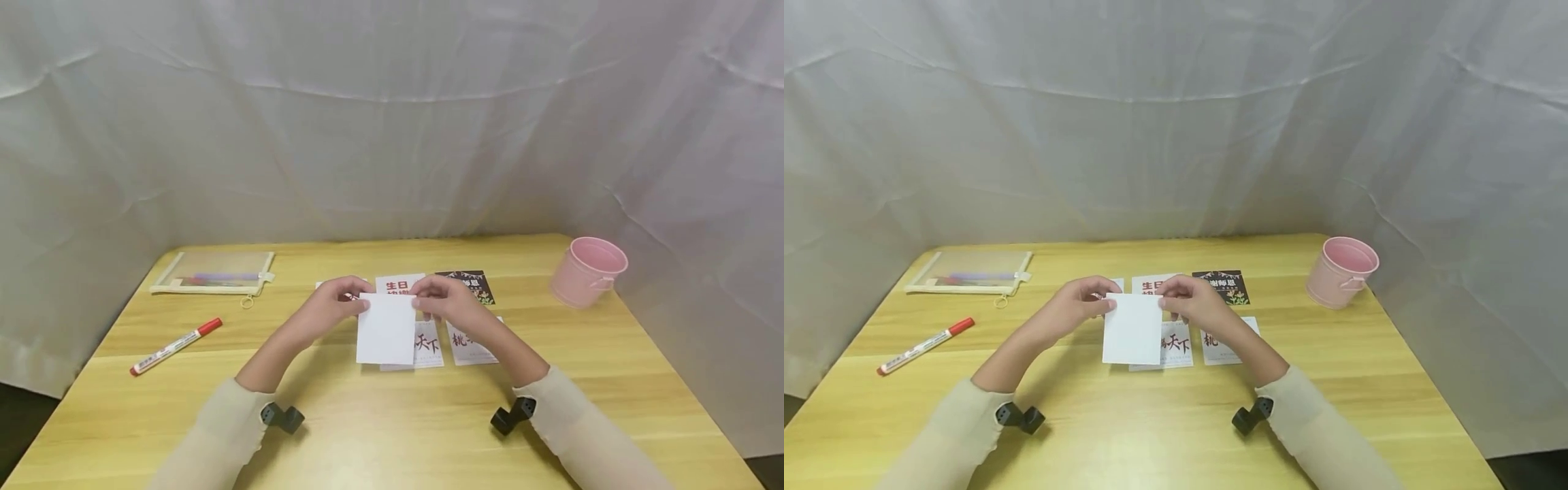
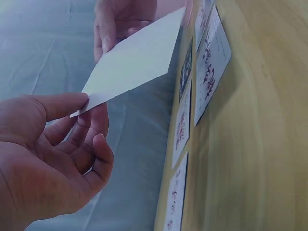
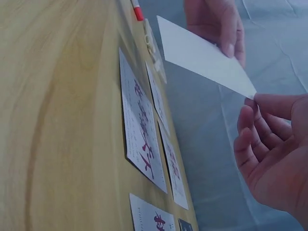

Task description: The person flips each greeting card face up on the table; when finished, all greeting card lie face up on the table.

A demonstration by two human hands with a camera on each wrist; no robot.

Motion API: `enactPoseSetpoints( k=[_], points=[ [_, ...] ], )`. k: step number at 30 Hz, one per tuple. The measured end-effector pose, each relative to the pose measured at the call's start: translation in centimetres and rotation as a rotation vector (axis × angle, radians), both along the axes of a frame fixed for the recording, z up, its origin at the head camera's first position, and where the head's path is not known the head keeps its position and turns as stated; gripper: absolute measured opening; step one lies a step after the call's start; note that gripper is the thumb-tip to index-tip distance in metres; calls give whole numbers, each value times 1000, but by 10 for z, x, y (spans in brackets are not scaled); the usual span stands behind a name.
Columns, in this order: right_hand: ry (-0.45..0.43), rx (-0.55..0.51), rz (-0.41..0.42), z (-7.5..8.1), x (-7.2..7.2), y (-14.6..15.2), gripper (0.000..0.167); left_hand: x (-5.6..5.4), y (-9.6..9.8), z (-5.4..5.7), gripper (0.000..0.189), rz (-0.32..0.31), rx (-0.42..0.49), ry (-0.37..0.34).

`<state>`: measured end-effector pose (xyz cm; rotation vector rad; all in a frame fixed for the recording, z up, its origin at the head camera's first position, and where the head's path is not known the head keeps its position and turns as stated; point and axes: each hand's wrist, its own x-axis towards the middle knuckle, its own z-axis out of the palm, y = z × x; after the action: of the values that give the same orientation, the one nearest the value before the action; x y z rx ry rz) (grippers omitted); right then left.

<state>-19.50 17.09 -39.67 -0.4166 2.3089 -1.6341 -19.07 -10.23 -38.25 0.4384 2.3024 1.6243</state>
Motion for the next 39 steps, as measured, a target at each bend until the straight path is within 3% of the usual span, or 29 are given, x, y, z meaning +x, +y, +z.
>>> enactPoseSetpoints(
  k=[10, 18, 24, 32, 39],
  points=[
    [58, 3, 157, 0, 0, 10, 28, 0, 3, -9, 23, 28, 6, -72],
    [88, -30, 198, 4, 4, 9, 30, 2, 5, -11, 27, 19, 53, -98],
    [92, -114, 120, 3, 4, 7, 21, 4, 4, -9, 40, 17, 50, -97],
    [114, -179, -10, 5, -1, 10, 22, 11, -7, 11, 30, 43, -14, 45],
    [92, -167, -107, 4, -3, 9, 28, 13, -8, 16, 30, -36, 56, 65]
  ],
)
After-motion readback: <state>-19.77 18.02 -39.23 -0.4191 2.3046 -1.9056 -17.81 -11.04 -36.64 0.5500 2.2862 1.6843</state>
